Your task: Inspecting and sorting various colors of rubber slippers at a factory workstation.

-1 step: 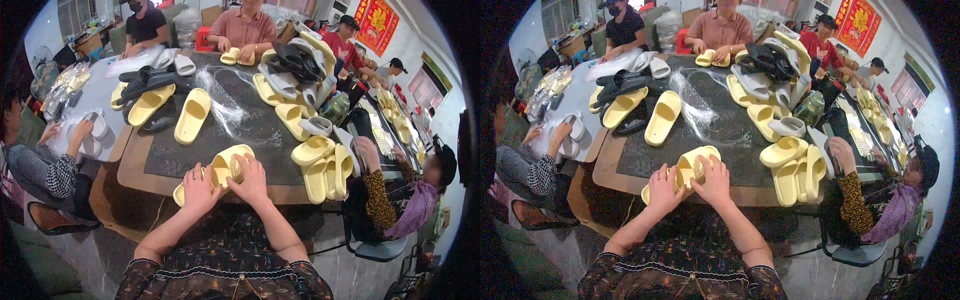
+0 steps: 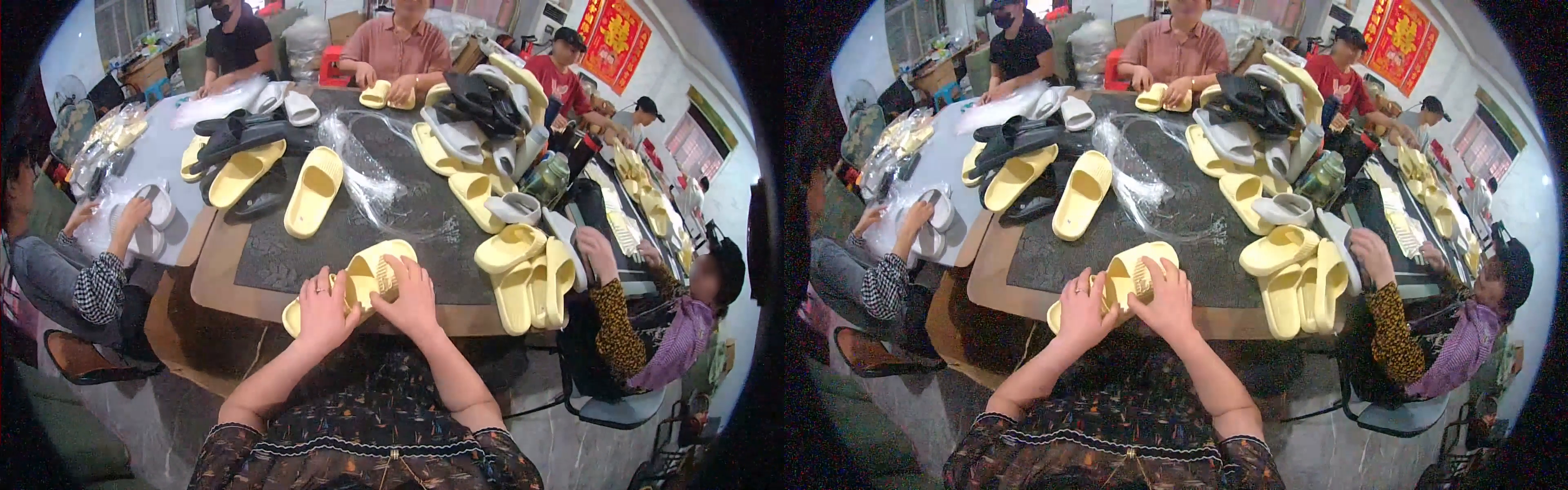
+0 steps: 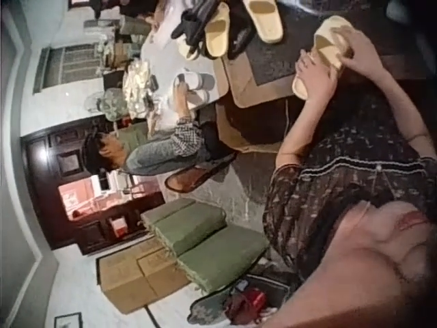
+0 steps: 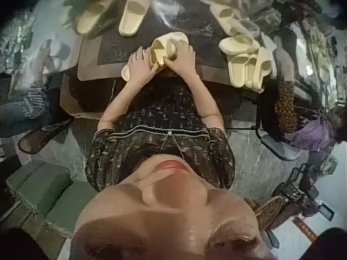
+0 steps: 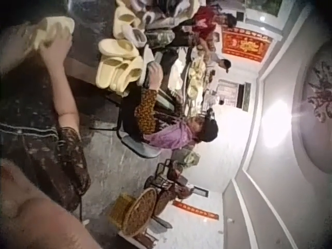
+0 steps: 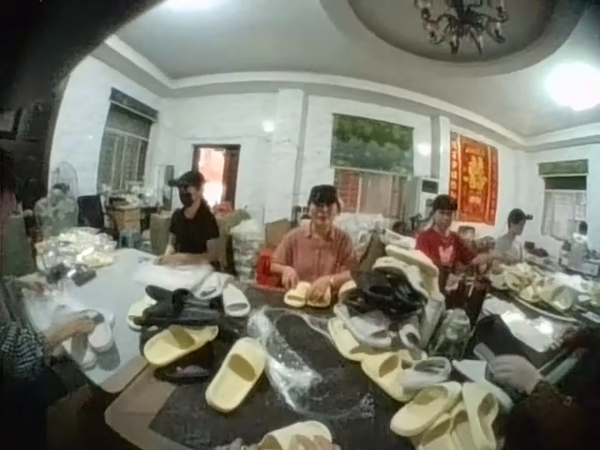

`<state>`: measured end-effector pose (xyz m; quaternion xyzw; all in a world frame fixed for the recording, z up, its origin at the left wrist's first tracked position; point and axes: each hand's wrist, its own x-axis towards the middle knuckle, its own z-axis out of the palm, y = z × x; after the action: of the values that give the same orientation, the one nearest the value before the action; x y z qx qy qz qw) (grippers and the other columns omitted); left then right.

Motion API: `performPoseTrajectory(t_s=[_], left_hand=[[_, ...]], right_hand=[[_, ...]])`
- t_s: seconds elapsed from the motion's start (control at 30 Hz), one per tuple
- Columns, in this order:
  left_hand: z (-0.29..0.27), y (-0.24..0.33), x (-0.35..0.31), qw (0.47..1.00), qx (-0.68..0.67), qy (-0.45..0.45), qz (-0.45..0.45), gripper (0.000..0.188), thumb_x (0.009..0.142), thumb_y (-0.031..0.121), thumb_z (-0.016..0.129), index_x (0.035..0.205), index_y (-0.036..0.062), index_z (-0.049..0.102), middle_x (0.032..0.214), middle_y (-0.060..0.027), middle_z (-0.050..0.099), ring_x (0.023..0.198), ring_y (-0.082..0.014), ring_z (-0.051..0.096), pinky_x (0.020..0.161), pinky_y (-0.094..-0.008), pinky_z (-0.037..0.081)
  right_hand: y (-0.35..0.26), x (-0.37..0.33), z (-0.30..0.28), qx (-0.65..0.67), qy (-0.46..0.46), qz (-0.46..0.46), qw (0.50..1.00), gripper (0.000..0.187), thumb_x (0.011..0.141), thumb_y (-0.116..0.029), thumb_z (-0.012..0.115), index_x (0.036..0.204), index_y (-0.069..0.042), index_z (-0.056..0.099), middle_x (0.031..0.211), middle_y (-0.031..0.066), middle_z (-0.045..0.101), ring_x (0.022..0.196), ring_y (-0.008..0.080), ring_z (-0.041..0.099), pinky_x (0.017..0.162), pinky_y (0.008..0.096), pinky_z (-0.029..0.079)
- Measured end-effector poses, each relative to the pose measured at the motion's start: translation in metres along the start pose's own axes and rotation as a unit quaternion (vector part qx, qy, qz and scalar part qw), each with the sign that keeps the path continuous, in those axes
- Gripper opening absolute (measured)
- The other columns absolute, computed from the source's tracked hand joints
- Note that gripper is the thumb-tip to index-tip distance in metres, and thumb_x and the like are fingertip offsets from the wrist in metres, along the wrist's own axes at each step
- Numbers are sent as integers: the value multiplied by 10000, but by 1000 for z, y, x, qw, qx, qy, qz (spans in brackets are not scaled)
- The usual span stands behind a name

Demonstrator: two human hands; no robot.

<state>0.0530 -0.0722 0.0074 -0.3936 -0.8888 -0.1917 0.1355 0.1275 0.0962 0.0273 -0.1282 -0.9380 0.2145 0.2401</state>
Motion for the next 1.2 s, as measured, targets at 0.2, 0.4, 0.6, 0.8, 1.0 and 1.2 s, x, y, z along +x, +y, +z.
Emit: performPoseTrajectory(t_s=[0.2,0.4,0.6,0.8,1.0,1.2], left_hand=[[1,-11,19,996,-36,-59,58,649,771,389,607,1313,69,451,1367,-249,382,1230,-444,370,1038,-588,256],[-17,3,21,997,-45,-63,12,653,767,405,616,1322,101,455,1395,-243,363,1244,-448,359,1026,-574,283],[-19,-52,15,986,-28,-72,-148,709,755,354,663,1347,67,400,1324,-249,423,1144,-411,444,968,-488,375],[-37,-56,17,978,-159,-105,83,615,680,177,651,1274,109,503,1283,-191,486,1209,-379,436,1050,-468,323],[-2,-35,35,960,-204,-59,184,599,651,161,643,1238,109,542,1309,-153,480,1231,-351,425,1083,-465,296],[15,-25,26,963,-211,-34,163,543,677,208,648,1196,89,540,1284,-151,498,1211,-345,434,1065,-478,296]], right_hand=[[6,-8,-10,33,8,72,997,680,662,-377,745,1237,-110,498,1129,161,490,1045,343,501,877,447,444],[11,-16,-21,49,33,97,994,692,640,-403,766,1206,-104,503,1085,157,478,1017,348,522,862,443,458],[61,-17,-69,-74,143,154,975,668,624,-291,751,1213,-101,501,1086,162,465,1074,351,469,926,445,401],[73,-26,-79,15,30,11,999,608,607,-132,685,1198,-96,546,1231,194,486,1131,371,448,992,446,364],[70,-25,-41,208,-133,-59,967,582,624,-85,622,1202,-96,556,1272,162,496,1231,332,424,1061,416,313],[61,-25,-26,192,-151,-73,967,573,649,-116,664,1205,-102,526,1310,139,482,1243,324,412,1070,424,294]])
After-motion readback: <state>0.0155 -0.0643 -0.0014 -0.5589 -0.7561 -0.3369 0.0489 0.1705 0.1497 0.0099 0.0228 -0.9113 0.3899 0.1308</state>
